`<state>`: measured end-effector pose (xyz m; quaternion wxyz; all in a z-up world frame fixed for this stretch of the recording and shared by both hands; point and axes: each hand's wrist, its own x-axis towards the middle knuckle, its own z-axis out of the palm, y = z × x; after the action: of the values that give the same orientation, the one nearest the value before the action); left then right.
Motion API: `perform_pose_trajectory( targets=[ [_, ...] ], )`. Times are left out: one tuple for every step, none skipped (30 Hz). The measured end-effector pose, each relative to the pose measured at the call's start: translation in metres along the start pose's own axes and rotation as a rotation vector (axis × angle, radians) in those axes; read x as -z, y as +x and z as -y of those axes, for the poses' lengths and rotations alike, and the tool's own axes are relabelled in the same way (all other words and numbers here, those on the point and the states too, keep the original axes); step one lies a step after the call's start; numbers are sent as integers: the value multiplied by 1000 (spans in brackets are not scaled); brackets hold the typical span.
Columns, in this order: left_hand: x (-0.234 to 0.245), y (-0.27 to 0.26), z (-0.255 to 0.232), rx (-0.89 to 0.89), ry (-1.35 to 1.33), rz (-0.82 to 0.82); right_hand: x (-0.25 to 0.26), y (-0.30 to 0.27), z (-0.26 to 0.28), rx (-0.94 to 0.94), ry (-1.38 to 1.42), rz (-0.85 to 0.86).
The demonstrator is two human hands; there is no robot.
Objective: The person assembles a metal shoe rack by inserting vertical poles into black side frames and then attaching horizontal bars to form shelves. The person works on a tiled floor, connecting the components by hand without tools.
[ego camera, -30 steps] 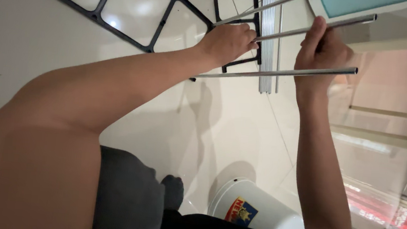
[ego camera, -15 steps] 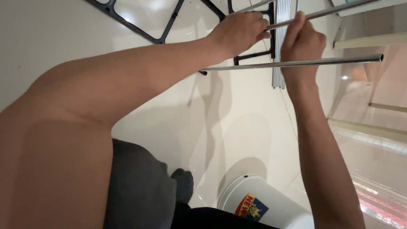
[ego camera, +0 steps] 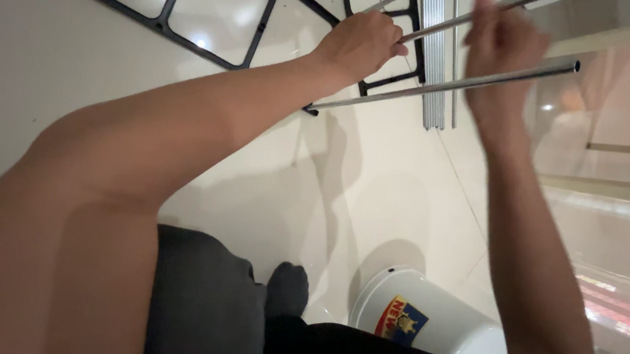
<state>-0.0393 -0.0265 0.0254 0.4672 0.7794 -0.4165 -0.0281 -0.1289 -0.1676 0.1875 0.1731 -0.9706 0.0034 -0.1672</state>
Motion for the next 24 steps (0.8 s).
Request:
perform_pose_trajectory(
  targets=[
    [1,0,0,-17,22,-13,9,3,-1,30,41,-42],
    [-1,0,0,-2,25,-10,10,2,-1,59,24,-55],
    [-2,0,1,13,28,-7,9,1,-2,88,7,-67],
    [-4,0,2,27,31,-4,7,-1,-3,115,-10,-80],
    [-5,0,3,0,55,-19,3,-3,-4,98,-47,-78],
    [-6,-1,4,-24,77,-36,-3,-5,-3,81,-85,-71],
    [-7,-2,4,-47,98,-53,-6,-6,-2,64,-122,-65],
    [-6,-2,5,-52,91,-49,-8,-6,-1,79,-140,-32],
    [-5,-4,6,-57,83,-44,-9,-5,0,95,-158,0],
    [-3,-3,6,-61,77,-40,-9,-3,1,111,-175,31],
    [-1,-3,4,-23,67,-30,-8,-4,2,117,-193,35],
    [3,-6,1,16,67,-20,-9,-4,5,126,-204,33],
    [7,-8,-2,55,67,-11,-11,-5,7,135,-216,32],
    [14,-5,-3,97,117,53,-13,-3,8,138,-214,34],
    [21,-2,-5,140,167,115,-16,0,9,141,-212,35],
    [28,0,-7,182,219,180,-17,1,10,140,-209,35],
    [35,-1,-8,150,286,268,-19,0,10,118,-223,18],
    [45,2,-7,112,355,343,-22,4,11,104,-245,-5],
    [54,1,-5,77,424,418,-24,6,12,89,-266,-29],
    [61,-5,-5,10,470,440,-22,3,14,34,-215,-11],
    [67,-15,-5,-55,517,462,-21,-4,17,-19,-161,8],
    [69,-21,-9,-48,524,501,-15,-7,17,-71,-111,38],
    [69,-25,-13,-40,532,540,-10,-12,18,-112,-90,96],
    [69,-33,-18,-6,508,601,-7,-20,21,-156,-68,149]
  ],
)
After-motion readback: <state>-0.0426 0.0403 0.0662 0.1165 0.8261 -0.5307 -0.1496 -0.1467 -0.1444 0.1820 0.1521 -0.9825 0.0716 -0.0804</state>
